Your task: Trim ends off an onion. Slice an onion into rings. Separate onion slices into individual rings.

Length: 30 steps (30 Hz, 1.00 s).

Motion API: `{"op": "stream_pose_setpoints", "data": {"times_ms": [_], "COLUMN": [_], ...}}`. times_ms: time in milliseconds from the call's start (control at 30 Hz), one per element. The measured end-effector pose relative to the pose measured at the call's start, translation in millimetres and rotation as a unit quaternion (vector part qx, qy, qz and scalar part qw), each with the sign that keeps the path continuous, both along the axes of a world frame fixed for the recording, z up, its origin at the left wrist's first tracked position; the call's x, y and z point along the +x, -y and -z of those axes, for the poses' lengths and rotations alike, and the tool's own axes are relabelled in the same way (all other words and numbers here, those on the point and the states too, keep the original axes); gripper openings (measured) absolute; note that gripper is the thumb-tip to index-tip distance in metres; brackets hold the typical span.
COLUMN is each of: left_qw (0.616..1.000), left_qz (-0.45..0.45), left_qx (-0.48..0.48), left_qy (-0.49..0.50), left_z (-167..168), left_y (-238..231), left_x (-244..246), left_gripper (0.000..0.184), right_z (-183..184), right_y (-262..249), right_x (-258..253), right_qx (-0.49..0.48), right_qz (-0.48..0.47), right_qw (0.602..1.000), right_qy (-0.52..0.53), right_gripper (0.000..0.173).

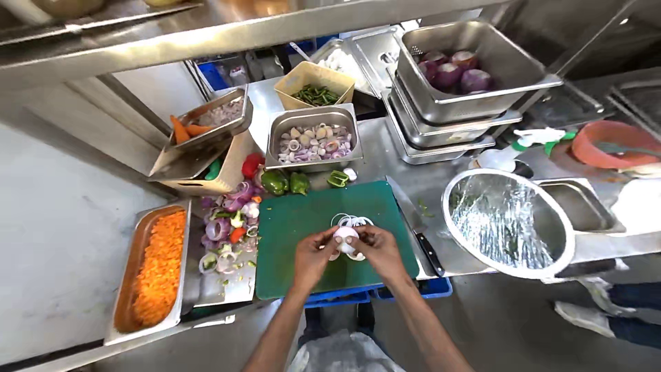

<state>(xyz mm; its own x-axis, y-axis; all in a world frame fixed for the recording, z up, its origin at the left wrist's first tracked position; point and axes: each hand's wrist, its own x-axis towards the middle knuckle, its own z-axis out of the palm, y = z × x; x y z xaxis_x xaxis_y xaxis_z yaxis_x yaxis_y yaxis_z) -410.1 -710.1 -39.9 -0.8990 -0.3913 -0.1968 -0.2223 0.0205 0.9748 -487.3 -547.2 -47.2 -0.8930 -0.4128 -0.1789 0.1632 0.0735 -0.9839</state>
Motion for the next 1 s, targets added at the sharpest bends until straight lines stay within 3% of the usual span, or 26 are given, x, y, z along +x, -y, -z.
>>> {"op": "stream_pose_setpoints", "data": {"times_ms": [67, 167, 233, 500, 733, 833, 933, 1000], "left_qw": [0.999, 0.988, 0.984, 0.982, 0.993, 0.996, 0.981, 0.928], "left_qz": [0.028, 0.038, 0.031, 0.032, 0.056, 0.072, 0.069, 0.04], "left_qx": [-0.002, -0.118, -0.145, -0.149, -0.07, -0.03, -0.162, -0.344], "left_qy": [0.036, 0.095, 0.101, 0.115, 0.072, 0.053, 0.083, 0.142], "left_z": [-1, -4, -3, -5, -6, -8, -9, -10], "left_y": [5, 2, 1, 8, 31, 42, 74, 105], "left_x": [-8, -18, -21, -20, -16, -11, 7, 30], "left_gripper": [0.029, 0.023, 0.022, 0.019, 0.015, 0.015, 0.016, 0.019], "right_z": [3, 5, 7, 14, 7, 3, -4, -7], "right_y": [-4, 2, 9, 27, 25, 23, 20, 20], "right_x": [-4, 0, 4, 23, 26, 27, 29, 35], "right_qx": [0.009, 0.128, 0.176, 0.193, 0.048, -0.043, -0.072, -0.06], "right_qz": [0.008, 0.039, 0.068, 0.138, 0.186, 0.177, 0.169, 0.152], "right_qw": [1.0, 0.989, 0.977, 0.967, 0.981, 0.983, 0.982, 0.986], "right_qy": [0.001, -0.068, -0.095, -0.088, -0.031, 0.021, 0.047, 0.034], "right_gripper": [0.023, 0.021, 0.021, 0.022, 0.024, 0.036, 0.05, 0.047]}}
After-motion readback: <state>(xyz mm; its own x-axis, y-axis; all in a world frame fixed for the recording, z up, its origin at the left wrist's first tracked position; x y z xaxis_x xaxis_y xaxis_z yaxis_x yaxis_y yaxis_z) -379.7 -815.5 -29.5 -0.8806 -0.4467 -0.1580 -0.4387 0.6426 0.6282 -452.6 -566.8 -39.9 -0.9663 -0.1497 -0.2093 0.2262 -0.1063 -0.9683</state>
